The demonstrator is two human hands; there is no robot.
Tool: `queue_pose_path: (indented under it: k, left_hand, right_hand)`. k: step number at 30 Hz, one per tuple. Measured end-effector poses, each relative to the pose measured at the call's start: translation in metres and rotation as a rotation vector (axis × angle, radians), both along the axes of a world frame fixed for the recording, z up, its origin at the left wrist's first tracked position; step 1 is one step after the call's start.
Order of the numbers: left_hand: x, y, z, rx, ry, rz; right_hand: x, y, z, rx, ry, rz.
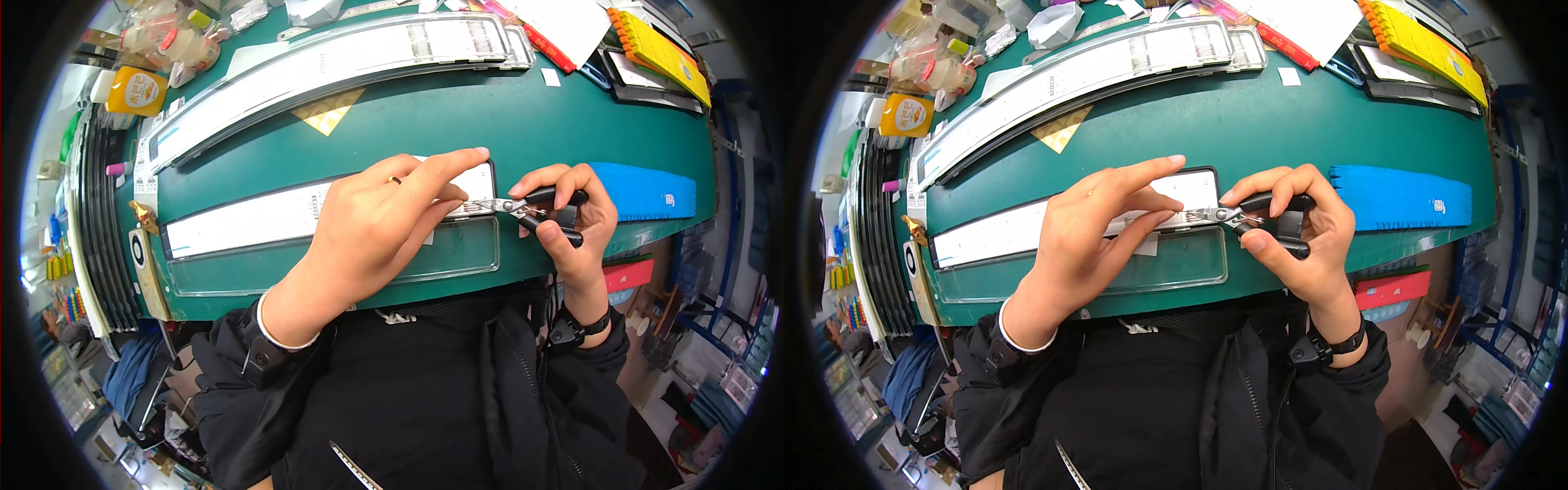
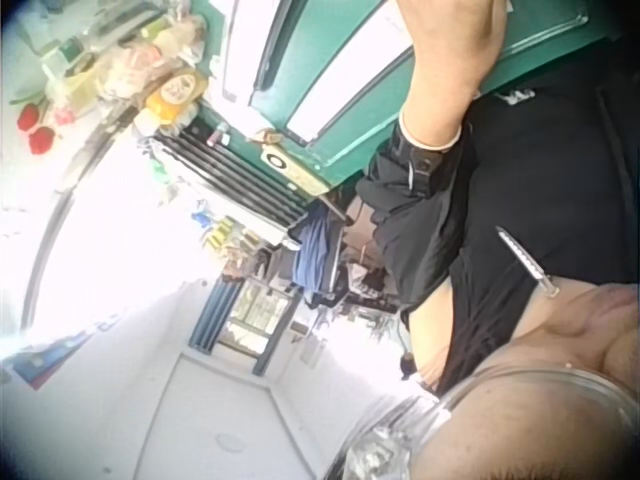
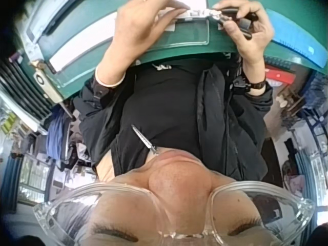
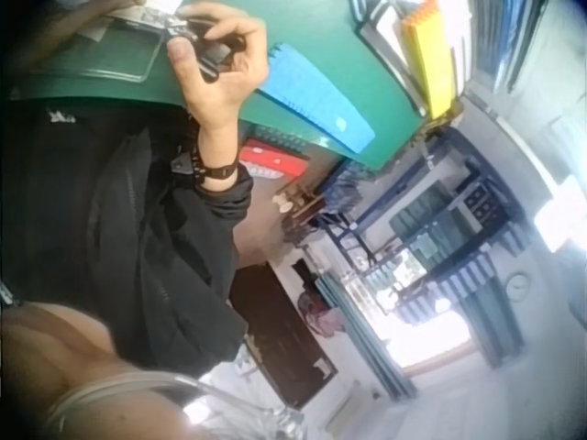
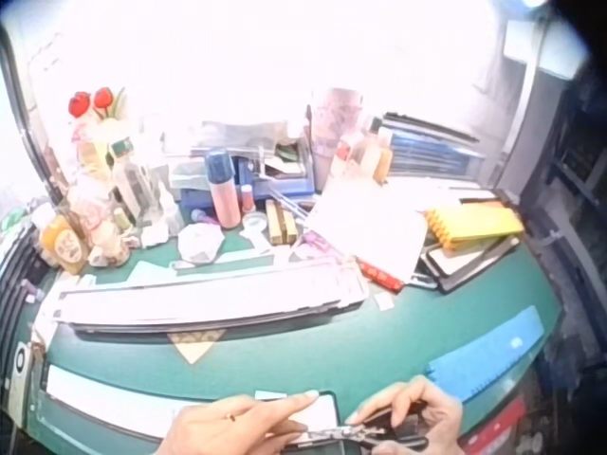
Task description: Assembling electronic or mechanical components on a workbench using hand tools.
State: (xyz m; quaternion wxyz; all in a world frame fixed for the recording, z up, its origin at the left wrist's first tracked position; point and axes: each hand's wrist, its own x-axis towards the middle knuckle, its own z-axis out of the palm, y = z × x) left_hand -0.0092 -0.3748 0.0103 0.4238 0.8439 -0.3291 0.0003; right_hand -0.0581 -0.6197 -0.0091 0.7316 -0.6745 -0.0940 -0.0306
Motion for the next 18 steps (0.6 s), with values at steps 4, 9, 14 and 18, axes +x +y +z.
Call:
queue_pose_path:
  k: [4,9,14,18]
  left_hand:
    - [-0.001,0.0,0.0,-0.033,0.013,-0.001]
    - [-0.011,0.015,0.011,0.131,-0.085,-0.144]
    - [-0.014,0.022,0.006,0.484,-0.04,-0.248]
    - [-0.011,0.022,0.006,0.59,-0.07,-0.269]
  right_hand:
    - [0.0,-0.001,0.001,-0.011,0.03,-0.026]
    - [0.009,-0.014,0.004,-0.098,0.014,0.026]
    - [0.014,-0.019,0.004,-0.159,0.037,0.071]
    - [0.015,-0.019,0.004,-0.221,-0.001,0.087]
